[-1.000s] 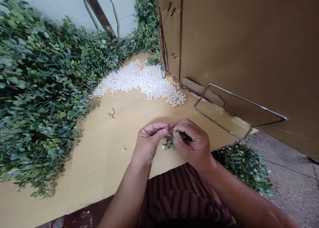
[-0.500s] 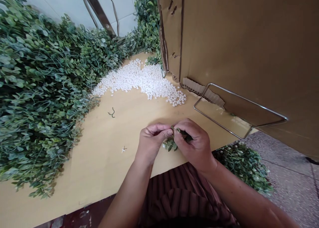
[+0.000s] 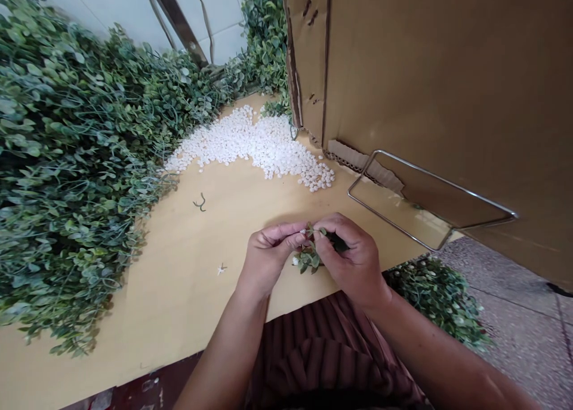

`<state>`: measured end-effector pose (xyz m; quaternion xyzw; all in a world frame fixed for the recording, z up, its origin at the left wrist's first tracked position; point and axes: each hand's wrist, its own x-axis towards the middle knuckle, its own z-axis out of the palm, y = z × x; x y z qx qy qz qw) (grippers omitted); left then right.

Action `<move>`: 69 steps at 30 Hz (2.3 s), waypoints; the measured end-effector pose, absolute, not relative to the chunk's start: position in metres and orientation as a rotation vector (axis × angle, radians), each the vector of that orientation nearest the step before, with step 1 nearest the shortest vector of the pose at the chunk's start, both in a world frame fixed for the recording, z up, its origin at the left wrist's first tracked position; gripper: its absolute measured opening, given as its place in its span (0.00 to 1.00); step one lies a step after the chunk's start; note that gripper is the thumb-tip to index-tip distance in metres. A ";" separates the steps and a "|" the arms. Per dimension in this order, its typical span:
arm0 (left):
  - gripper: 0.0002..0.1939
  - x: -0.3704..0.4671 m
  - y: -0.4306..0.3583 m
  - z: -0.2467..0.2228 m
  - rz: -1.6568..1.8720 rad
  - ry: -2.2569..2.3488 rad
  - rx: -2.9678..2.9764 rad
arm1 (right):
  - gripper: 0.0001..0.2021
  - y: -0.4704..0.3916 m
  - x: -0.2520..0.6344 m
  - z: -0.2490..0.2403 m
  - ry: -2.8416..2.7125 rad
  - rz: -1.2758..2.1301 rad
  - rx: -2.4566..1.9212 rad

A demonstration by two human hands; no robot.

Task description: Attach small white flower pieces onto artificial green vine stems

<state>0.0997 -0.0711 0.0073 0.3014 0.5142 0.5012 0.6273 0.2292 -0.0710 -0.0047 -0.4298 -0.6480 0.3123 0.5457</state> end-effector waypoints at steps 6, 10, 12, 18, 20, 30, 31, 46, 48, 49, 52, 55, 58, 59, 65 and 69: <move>0.11 0.101 -0.069 0.011 1.160 1.179 0.688 | 0.06 -0.072 0.229 -0.005 -1.538 0.740 -0.999; 0.11 0.102 -0.069 0.012 1.165 1.203 0.690 | 0.06 -0.073 0.229 -0.005 -1.538 0.725 -0.995; 0.11 0.101 -0.069 0.011 1.163 1.209 0.692 | 0.06 -0.073 0.229 -0.005 -1.543 0.714 -0.994; 0.11 0.101 -0.069 0.011 1.167 1.235 0.690 | 0.06 -0.072 0.229 -0.005 -1.550 0.723 -0.987; 0.12 0.102 -0.069 0.011 1.166 1.252 0.698 | 0.06 -0.072 0.229 -0.005 -1.554 0.734 -0.982; 0.11 0.099 -0.069 0.011 1.126 1.249 0.730 | 0.07 -0.072 0.232 -0.005 -1.608 0.796 -0.982; 0.11 0.098 -0.068 0.011 1.118 1.253 0.733 | 0.07 -0.072 0.233 -0.005 -1.613 0.807 -0.982; 0.10 0.099 -0.067 0.010 1.117 1.294 0.757 | 0.07 -0.069 0.233 -0.004 -1.624 0.937 -1.025; 0.10 0.099 -0.068 0.011 1.120 1.294 0.761 | 0.07 -0.069 0.234 -0.005 -1.612 0.932 -1.022; 0.10 0.099 -0.068 0.011 1.120 1.291 0.763 | 0.06 -0.069 0.234 -0.005 -1.601 0.927 -1.020; 0.12 0.098 -0.070 0.013 1.111 1.284 0.783 | 0.06 -0.070 0.234 -0.006 -1.568 0.923 -1.030; 0.12 0.097 -0.070 0.013 1.098 1.295 0.808 | 0.06 -0.070 0.234 -0.007 -1.551 0.926 -1.032; 0.11 0.098 -0.070 0.013 1.107 1.311 0.814 | 0.06 -0.070 0.234 -0.006 -1.555 0.929 -1.019; 0.10 0.099 -0.069 0.013 1.110 1.311 0.815 | 0.06 -0.070 0.234 -0.005 -1.557 0.931 -1.016; 0.07 0.101 -0.069 0.012 1.101 1.320 0.827 | 0.07 -0.070 0.235 -0.006 -1.569 0.924 -1.025; 0.08 0.103 -0.069 0.011 1.105 1.308 0.821 | 0.06 -0.070 0.234 -0.007 -1.581 0.899 -1.034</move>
